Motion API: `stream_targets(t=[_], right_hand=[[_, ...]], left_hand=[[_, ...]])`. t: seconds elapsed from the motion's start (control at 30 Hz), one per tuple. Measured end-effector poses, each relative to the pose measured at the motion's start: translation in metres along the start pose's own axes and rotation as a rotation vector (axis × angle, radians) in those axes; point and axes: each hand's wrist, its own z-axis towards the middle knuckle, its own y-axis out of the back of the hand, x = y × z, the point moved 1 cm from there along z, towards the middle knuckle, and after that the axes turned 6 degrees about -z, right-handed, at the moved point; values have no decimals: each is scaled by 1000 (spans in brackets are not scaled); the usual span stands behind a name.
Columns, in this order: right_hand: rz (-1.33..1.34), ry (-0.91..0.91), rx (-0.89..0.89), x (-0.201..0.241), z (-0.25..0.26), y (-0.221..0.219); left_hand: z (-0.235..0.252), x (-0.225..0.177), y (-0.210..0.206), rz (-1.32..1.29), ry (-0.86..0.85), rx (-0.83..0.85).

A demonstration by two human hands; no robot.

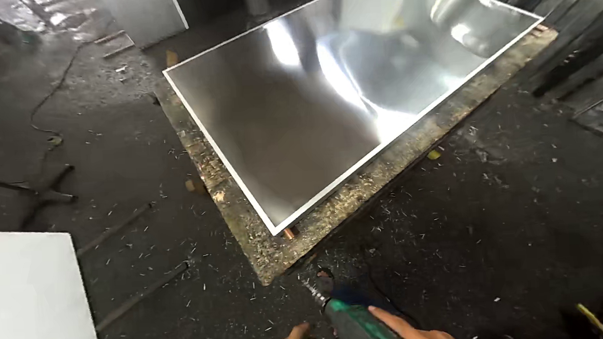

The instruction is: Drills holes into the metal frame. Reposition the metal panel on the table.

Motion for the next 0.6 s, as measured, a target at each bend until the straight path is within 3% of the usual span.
stream_targets(t=[0.13, 0.27, 0.47, 0.6], right_hand=[[122, -85, -92, 8, 44, -12], [199, -171, -99, 39, 70, -14], [208, -346, -181, 94, 102, -43], [202, -561, -264, 156, 132, -67]], left_hand=[[48, 27, 61, 383, 94, -157], [98, 49, 127, 497, -27, -248], [238, 52, 207, 607, -214, -200], [350, 41, 218, 693, -432, -66]])
